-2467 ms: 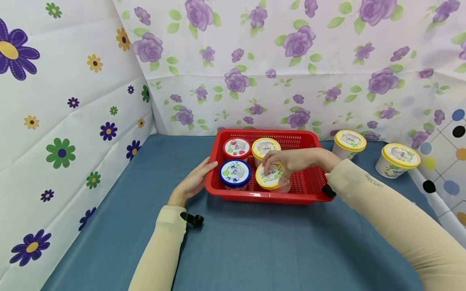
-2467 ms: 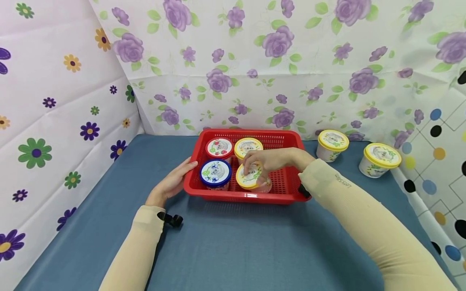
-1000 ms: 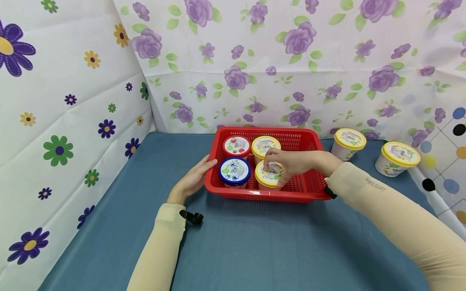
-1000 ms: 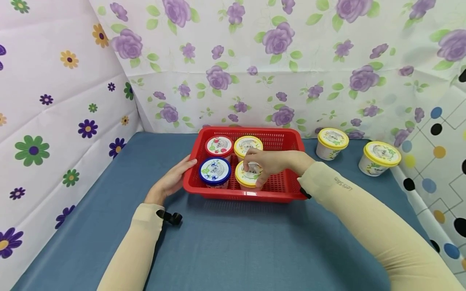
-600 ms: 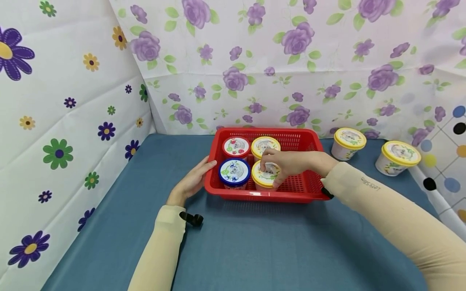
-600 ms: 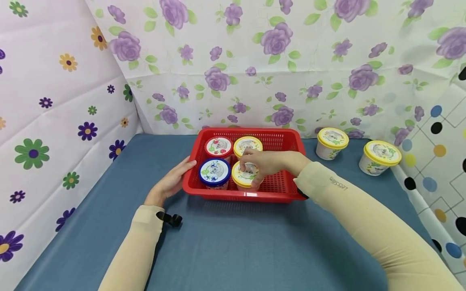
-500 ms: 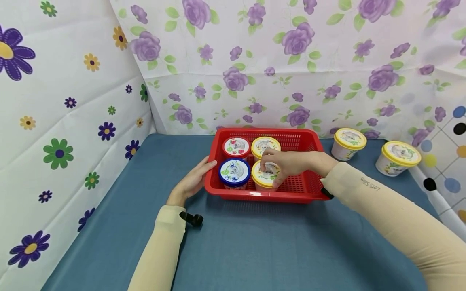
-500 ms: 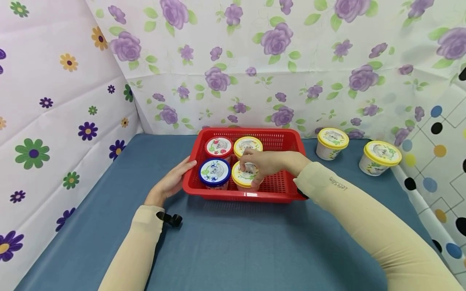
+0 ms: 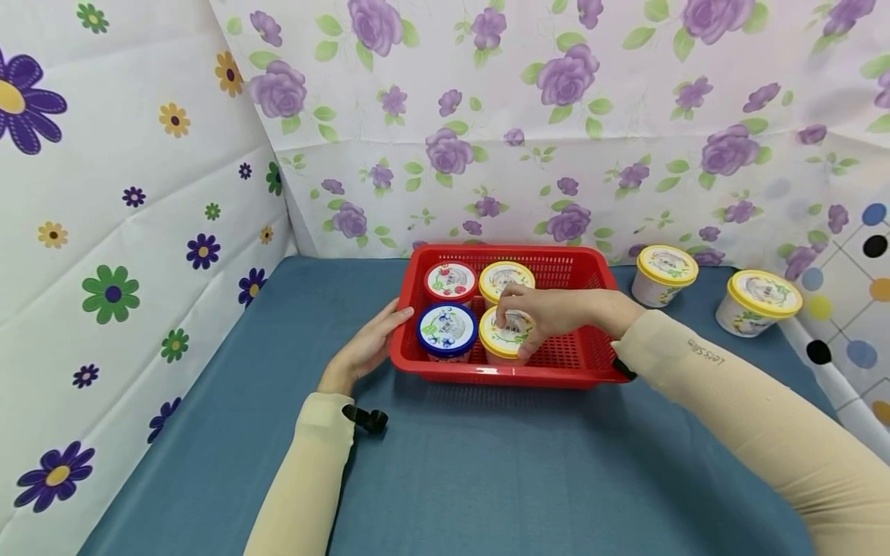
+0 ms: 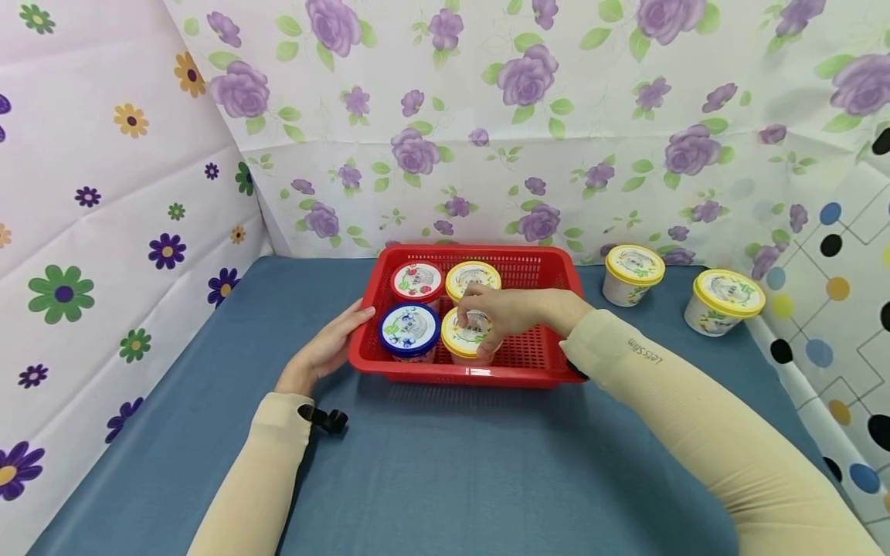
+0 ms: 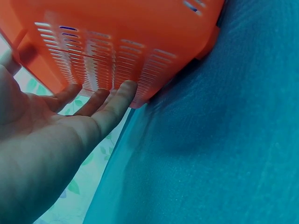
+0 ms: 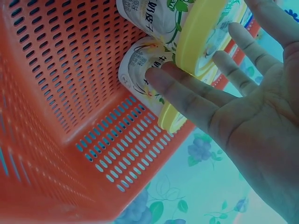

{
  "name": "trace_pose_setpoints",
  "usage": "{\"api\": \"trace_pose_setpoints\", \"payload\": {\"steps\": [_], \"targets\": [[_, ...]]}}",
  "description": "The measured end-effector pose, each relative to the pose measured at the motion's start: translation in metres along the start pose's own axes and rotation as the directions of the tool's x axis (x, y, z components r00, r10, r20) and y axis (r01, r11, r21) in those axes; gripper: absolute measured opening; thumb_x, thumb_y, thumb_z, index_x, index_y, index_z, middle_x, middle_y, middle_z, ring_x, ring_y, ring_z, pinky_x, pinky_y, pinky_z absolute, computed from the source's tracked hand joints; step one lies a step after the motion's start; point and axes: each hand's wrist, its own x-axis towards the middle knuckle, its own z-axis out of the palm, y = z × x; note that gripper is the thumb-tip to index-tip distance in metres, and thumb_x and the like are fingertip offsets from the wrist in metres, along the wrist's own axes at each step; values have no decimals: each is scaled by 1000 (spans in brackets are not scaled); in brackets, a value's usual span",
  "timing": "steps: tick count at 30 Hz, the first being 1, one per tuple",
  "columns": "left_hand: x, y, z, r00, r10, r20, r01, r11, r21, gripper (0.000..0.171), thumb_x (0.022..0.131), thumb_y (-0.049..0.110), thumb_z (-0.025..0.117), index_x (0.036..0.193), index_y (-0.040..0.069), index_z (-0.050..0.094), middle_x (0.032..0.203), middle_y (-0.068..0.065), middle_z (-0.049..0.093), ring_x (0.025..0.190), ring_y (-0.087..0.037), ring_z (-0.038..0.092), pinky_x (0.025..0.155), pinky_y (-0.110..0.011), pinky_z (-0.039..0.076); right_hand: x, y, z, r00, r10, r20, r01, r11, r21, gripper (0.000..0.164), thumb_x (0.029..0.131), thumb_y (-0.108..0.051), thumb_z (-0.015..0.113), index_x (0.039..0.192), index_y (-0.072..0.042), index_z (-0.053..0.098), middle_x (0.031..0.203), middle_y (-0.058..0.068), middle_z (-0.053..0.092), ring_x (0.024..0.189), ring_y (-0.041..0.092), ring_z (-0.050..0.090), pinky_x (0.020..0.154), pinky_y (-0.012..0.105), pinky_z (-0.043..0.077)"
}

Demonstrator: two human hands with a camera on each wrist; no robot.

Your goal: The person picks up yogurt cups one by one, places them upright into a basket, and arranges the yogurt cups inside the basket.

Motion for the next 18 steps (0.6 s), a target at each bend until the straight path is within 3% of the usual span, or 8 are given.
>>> {"api": "trace_pose_setpoints", "payload": {"steps": [18], "targets": [[-1, 0, -1, 1000, 0, 3, 0, 1000, -2, 72, 108, 46, 52, 167, 23, 18, 154, -13, 49, 126, -22, 60, 103, -37, 54, -13, 7, -10, 1000, -14, -14, 15, 1000, 23, 52, 88, -31, 85, 134, -24, 60, 150, 4, 39, 141, 32, 34, 112, 55, 44]]}}
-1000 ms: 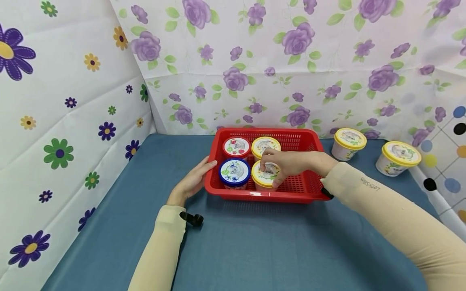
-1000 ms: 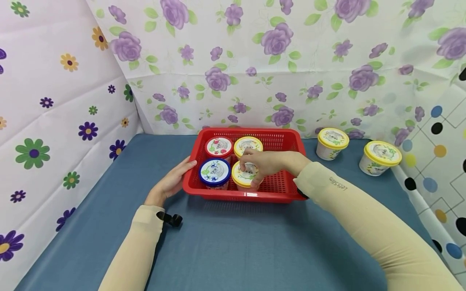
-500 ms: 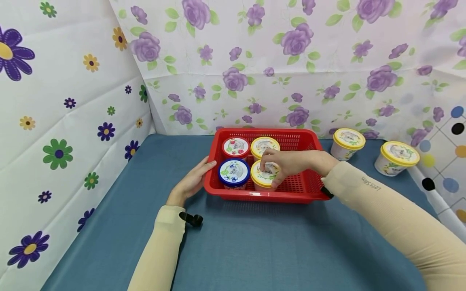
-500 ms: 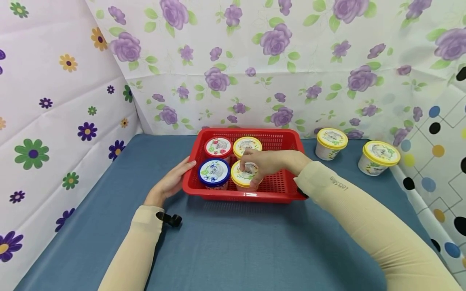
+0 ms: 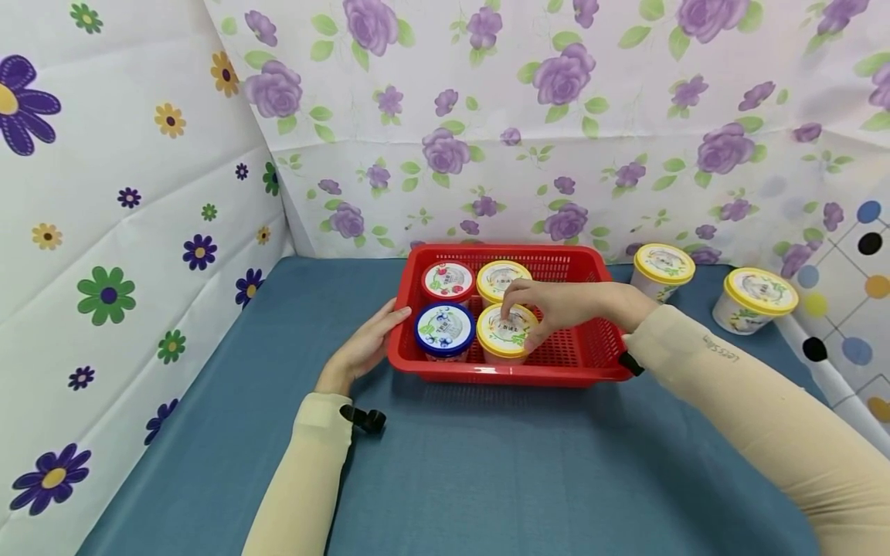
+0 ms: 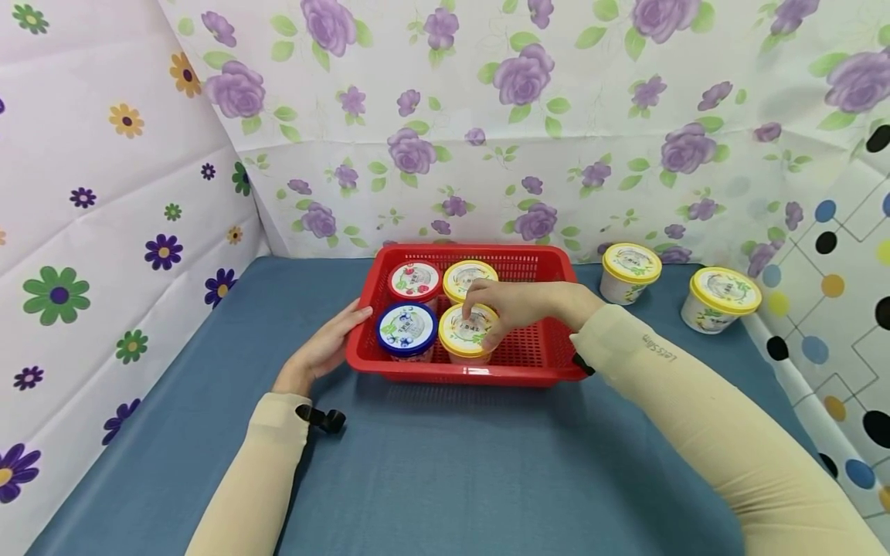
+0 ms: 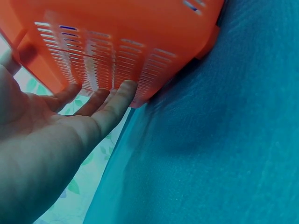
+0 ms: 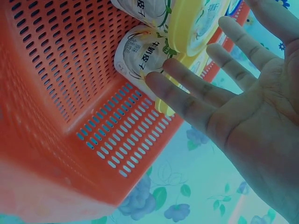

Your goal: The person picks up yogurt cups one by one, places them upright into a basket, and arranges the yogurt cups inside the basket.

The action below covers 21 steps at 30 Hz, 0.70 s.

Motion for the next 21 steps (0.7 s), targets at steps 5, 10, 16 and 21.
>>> {"api": "trace_pose_setpoints", "payload": {"steps": [5, 10, 16, 21], "targets": [[-1, 0, 0, 1000, 6, 6, -6, 1000, -2, 72, 108, 46, 52, 167, 22, 18, 154, -15, 48, 125, -22, 61, 103, -38, 53, -4, 2, -2, 1000, -11, -24, 11, 1000, 18, 55, 89, -31, 85, 136, -23, 59, 148, 3, 41, 143, 33, 34, 111, 57, 45], [1, -2, -1, 1000, 5, -2, -5, 1000, -1, 72, 108, 45, 52, 167, 22, 18, 154, -13, 49, 128, -22, 59, 106, -39, 52, -10, 3, -4, 998, -6, -61, 7, 1000, 24, 55, 90, -28, 84, 138, -19, 59, 150, 4, 40, 144, 35, 34, 110, 57, 45], [1, -2, -1, 1000, -4, -4, 4, 1000, 3, 74, 107, 47, 53, 167, 23, 17, 155, -12, 49, 129, -23, 58, 106, -39, 52, -18, 8, -10, 990, -46, -132, 53, 997, 50, 53, 92, -23, 82, 138, -11, 58, 149, 8, 41, 140, 39, 41, 110, 56, 46], [2, -1, 0, 1000, 0, 3, 0, 1000, 3, 72, 108, 46, 52, 167, 23, 19, 154, -13, 49, 128, -24, 58, 105, -39, 53, -30, 8, -17, 976, -69, -206, 93, 990, 109, 55, 93, -20, 81, 141, -7, 56, 147, 9, 43, 138, 40, 43, 104, 51, 52]]}}
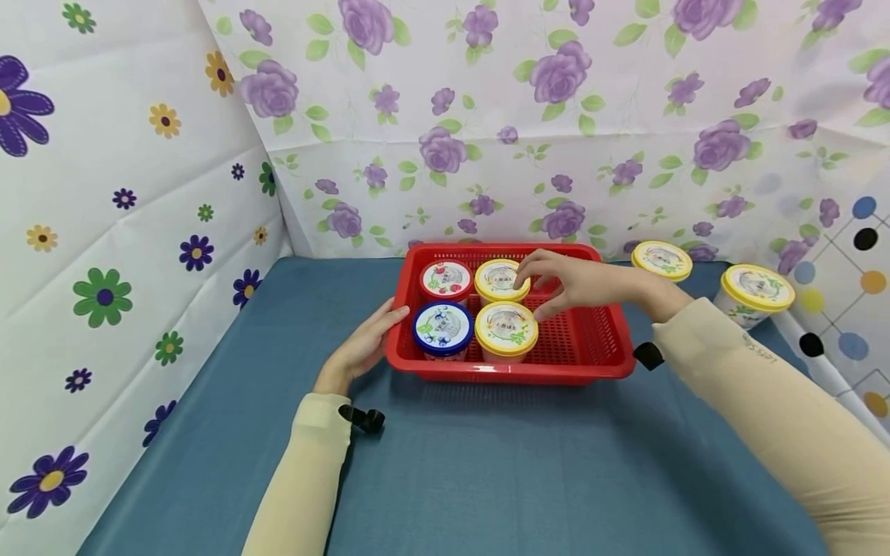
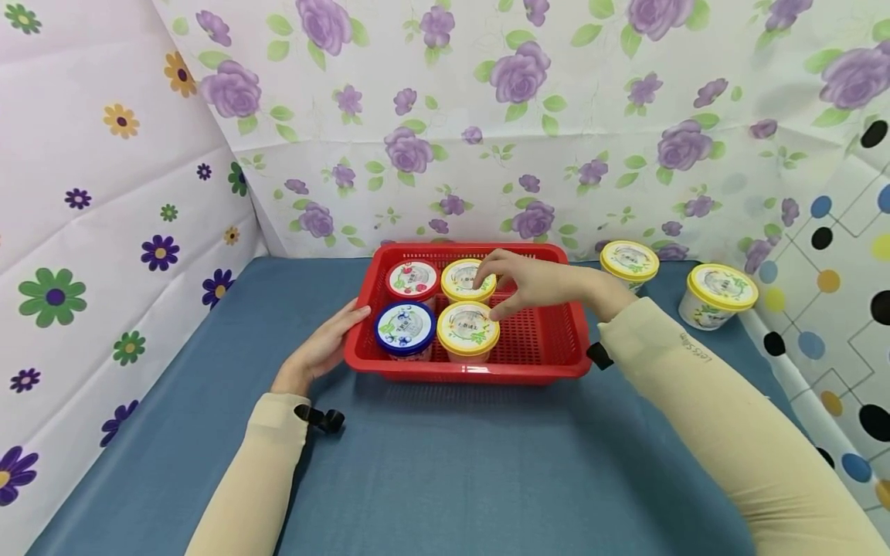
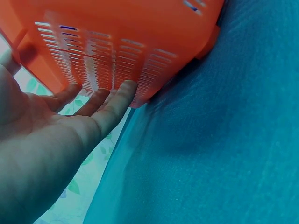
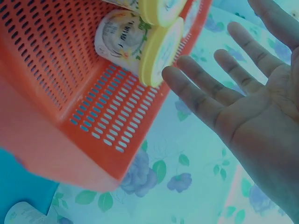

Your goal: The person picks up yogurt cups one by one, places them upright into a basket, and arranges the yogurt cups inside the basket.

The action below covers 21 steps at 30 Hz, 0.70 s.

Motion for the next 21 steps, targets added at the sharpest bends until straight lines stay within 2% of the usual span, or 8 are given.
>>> {"api": "trace_pose_setpoints", "payload": {"steps": [4, 9, 17, 21], "targets": [[0, 0, -1, 1000, -3, -7, 3, 1000, 2, 72, 107, 46, 53, 167, 24, 19, 155, -11, 48, 130, -25, 56, 105, -38, 52, -8, 2, -8, 999, 9, -45, -6, 998, 58, 55, 94, -23, 80, 141, -9, 56, 149, 8, 41, 139, 39, 42, 104, 49, 53], [0, -1, -1, 1000, -3, -8, 3, 1000, 5, 71, 108, 46, 52, 167, 24, 18, 155, -12, 48, 130, -24, 57, 105, -38, 52, -18, 8, -17, 994, 26, -104, -14, 994, 111, 51, 95, -24, 78, 140, -12, 57, 151, 6, 39, 139, 36, 43, 106, 52, 51], [-1, 1, 1, 1000, 5, -6, -5, 1000, 5, 69, 108, 45, 51, 167, 24, 19, 154, -12, 49, 129, -24, 57, 106, -38, 52, -40, 19, -28, 977, 31, -209, -4, 992, 126, 45, 99, -18, 73, 140, -9, 57, 154, 10, 37, 137, 34, 49, 104, 57, 50], [-1, 1, 2, 1000, 2, 0, -2, 1000, 5, 69, 109, 44, 50, 167, 24, 20, 154, -12, 48, 130, -23, 57, 106, -38, 52, -50, 23, -31, 970, 53, -239, -20, 990, 140, 43, 101, -17, 70, 141, -10, 56, 154, 9, 36, 139, 34, 45, 109, 62, 44]]}}
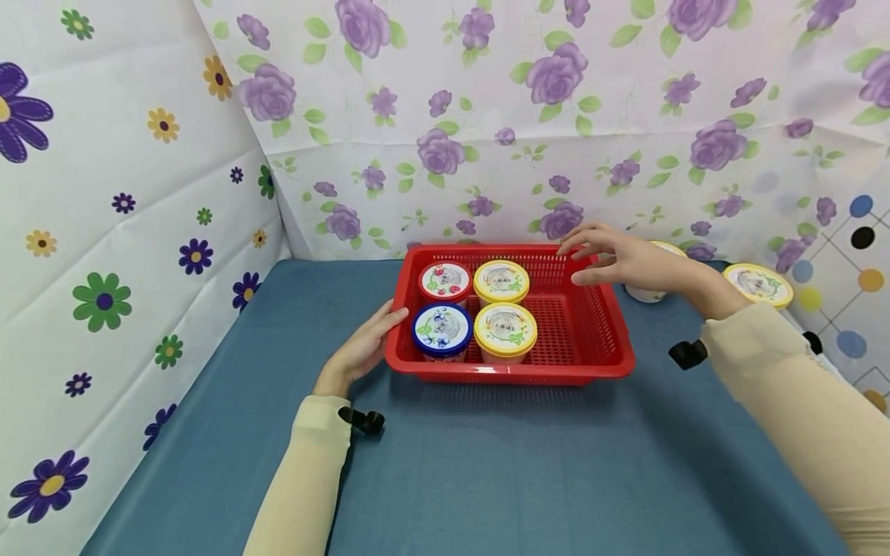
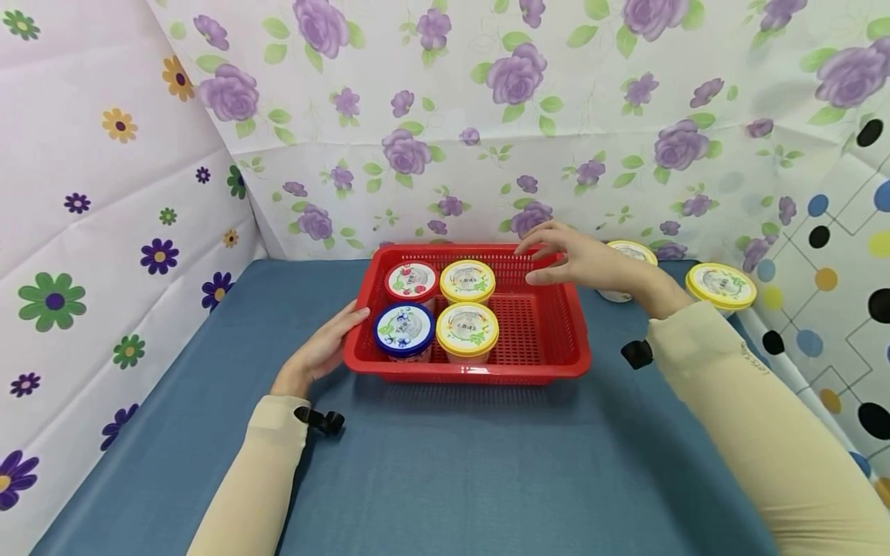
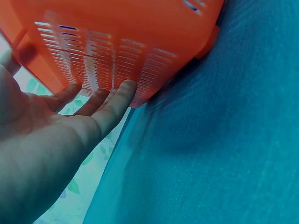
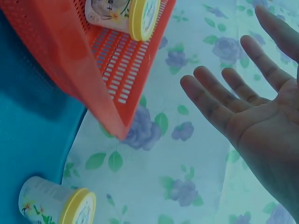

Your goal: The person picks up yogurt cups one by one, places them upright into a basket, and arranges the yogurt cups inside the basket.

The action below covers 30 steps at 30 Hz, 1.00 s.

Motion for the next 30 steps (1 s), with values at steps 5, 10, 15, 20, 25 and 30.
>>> {"api": "trace_pose_setpoints", "payload": {"steps": [5, 10, 15, 20, 25, 30], "targets": [[1, 0, -1, 1000, -3, 2, 3, 1000, -6, 68, 109, 44, 51, 166, 23, 21, 152, -14, 50, 124, -22, 61, 101, -36, 55, -6, 7, -3, 999, -2, -51, 1, 1000, -20, 43, 101, -15, 69, 142, -6, 57, 155, 11, 35, 140, 36, 41, 111, 67, 38], [0, 1, -1, 1000, -1, 9, 1, 1000, -11, 70, 108, 45, 51, 166, 23, 19, 153, -14, 49, 123, -21, 62, 99, -35, 56, -10, 15, -2, 996, -3, -84, 2, 1000, -18, 45, 101, -13, 69, 142, -4, 56, 157, 13, 34, 142, 37, 37, 112, 69, 37], [-1, 0, -1, 1000, 0, 10, 0, 1000, -4, 72, 108, 45, 51, 167, 22, 17, 154, -15, 47, 125, -21, 60, 100, -36, 55, -14, 22, -4, 995, 15, -100, -19, 999, -44, 46, 101, -17, 70, 143, -5, 56, 157, 15, 34, 144, 38, 32, 113, 71, 32], [-1, -1, -1, 1000, -1, 4, 1, 1000, -9, 72, 107, 46, 52, 167, 23, 18, 154, -14, 48, 124, -22, 61, 99, -35, 56, -21, 31, -8, 987, 49, -155, -61, 996, -72, 47, 102, -24, 70, 143, -8, 55, 155, 14, 36, 144, 40, 31, 113, 72, 28], [0, -2, -2, 1000, 5, 8, -4, 1000, -16, 71, 108, 45, 52, 166, 24, 20, 153, -14, 50, 122, -21, 62, 99, -34, 56, -29, 45, -16, 977, 32, -211, -49, 996, -75, 47, 103, -22, 67, 145, -5, 52, 153, 17, 36, 144, 44, 28, 114, 75, 22], [1, -3, -3, 1000, 7, 11, -7, 1000, -16, 70, 108, 45, 52, 166, 23, 21, 152, -15, 50, 121, -21, 63, 99, -34, 56, -36, 58, -23, 965, 52, -256, -77, 993, -90, 51, 105, -25, 64, 149, -6, 49, 154, 19, 36, 144, 42, 28, 114, 76, 21]]}}
